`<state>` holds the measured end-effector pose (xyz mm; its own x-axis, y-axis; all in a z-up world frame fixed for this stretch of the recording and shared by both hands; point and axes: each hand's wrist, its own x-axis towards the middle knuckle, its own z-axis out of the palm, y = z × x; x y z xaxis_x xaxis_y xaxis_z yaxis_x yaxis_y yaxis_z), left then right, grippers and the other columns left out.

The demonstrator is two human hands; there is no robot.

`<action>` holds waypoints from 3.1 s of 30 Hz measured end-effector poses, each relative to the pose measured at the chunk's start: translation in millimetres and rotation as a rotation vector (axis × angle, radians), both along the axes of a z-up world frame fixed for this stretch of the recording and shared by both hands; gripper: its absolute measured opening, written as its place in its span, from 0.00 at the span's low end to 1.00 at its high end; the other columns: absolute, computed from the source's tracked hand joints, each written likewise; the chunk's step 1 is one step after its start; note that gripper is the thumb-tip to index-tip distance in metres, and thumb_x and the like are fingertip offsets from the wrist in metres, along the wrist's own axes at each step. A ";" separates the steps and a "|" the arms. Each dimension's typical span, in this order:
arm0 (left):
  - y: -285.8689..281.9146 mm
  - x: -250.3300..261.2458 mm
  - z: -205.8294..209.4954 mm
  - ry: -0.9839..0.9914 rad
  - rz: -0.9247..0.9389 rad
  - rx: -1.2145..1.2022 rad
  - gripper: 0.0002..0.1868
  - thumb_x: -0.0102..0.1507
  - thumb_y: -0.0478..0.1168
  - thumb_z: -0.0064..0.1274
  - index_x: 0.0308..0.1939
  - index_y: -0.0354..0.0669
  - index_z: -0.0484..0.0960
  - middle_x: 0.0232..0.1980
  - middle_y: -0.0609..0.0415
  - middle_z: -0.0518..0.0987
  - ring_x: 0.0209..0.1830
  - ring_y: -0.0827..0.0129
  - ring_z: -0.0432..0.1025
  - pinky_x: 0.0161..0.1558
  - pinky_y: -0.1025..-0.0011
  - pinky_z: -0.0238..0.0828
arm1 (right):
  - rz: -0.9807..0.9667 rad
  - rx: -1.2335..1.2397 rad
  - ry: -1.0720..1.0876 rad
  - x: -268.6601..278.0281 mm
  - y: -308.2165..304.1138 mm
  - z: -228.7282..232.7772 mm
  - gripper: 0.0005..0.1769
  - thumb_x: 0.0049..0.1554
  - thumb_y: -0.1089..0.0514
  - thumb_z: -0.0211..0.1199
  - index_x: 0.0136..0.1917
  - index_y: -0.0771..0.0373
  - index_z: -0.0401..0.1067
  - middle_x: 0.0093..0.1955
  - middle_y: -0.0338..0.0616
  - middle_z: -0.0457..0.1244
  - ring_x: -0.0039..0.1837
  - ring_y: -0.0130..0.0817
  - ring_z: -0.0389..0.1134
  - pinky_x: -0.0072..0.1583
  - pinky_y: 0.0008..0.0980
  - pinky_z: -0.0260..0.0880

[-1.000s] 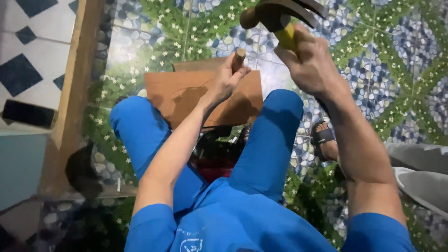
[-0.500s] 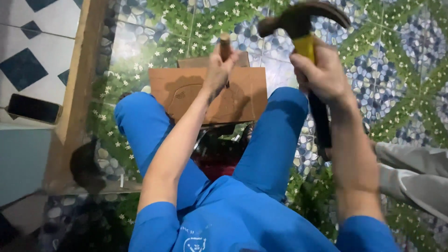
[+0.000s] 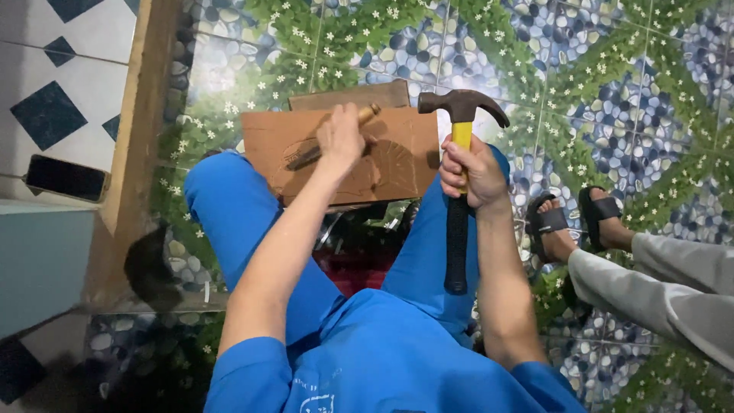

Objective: Carving a fish design into a wooden board using a hammer and a small wooden punch tool.

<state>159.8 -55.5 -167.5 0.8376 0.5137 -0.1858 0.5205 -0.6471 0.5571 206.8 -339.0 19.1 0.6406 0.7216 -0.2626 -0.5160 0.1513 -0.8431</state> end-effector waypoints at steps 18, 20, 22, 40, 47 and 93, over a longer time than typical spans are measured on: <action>7.8 -36.1 129.3 -0.438 0.044 -0.256 0.17 0.67 0.44 0.70 0.48 0.45 0.76 0.43 0.45 0.75 0.43 0.38 0.80 0.43 0.45 0.77 | 0.019 0.208 0.077 -4.3 -14.7 -8.8 0.08 0.77 0.60 0.49 0.64 0.66 0.64 0.32 0.35 0.45 0.27 0.26 0.49 0.25 0.30 0.60; -7.6 -46.1 169.1 -0.538 -0.052 -0.314 0.13 0.71 0.43 0.66 0.47 0.45 0.76 0.41 0.47 0.76 0.39 0.46 0.78 0.43 0.51 0.78 | 0.026 0.265 0.091 -3.5 -14.9 -14.8 0.09 0.77 0.60 0.48 0.65 0.66 0.64 0.33 0.35 0.45 0.28 0.26 0.49 0.26 0.29 0.61; -20.7 -50.6 191.6 -0.639 -0.146 -0.385 0.10 0.74 0.42 0.63 0.47 0.45 0.76 0.39 0.49 0.76 0.35 0.53 0.77 0.42 0.56 0.79 | 0.031 0.310 0.104 -3.4 -15.9 -16.9 0.10 0.78 0.59 0.46 0.66 0.67 0.64 0.33 0.36 0.46 0.28 0.26 0.49 0.27 0.28 0.61; -46.0 -0.2 195.7 -0.853 -0.194 -0.954 0.18 0.76 0.56 0.53 0.59 0.53 0.68 0.46 0.62 0.68 0.44 0.73 0.64 0.47 0.70 0.68 | -0.076 0.303 0.148 -24.4 -19.3 8.3 0.10 0.73 0.56 0.60 0.64 0.62 0.70 0.36 0.36 0.51 0.29 0.24 0.47 0.29 0.28 0.52; -45.6 -0.1 191.9 -0.899 -0.127 -0.972 0.16 0.75 0.55 0.55 0.57 0.56 0.68 0.45 0.64 0.73 0.41 0.75 0.67 0.42 0.72 0.69 | -0.086 0.302 0.170 -23.7 -17.2 9.2 0.09 0.73 0.57 0.60 0.63 0.63 0.69 0.35 0.36 0.53 0.29 0.24 0.50 0.29 0.28 0.54; -78.7 -36.7 181.6 -0.878 -0.199 -1.083 0.20 0.66 0.49 0.68 0.31 0.55 0.70 0.33 0.68 0.64 0.33 0.78 0.57 0.40 0.74 0.57 | -0.119 0.049 0.081 -107.9 -48.7 15.4 0.11 0.72 0.59 0.61 0.63 0.66 0.66 0.35 0.41 0.53 0.27 0.25 0.51 0.27 0.27 0.58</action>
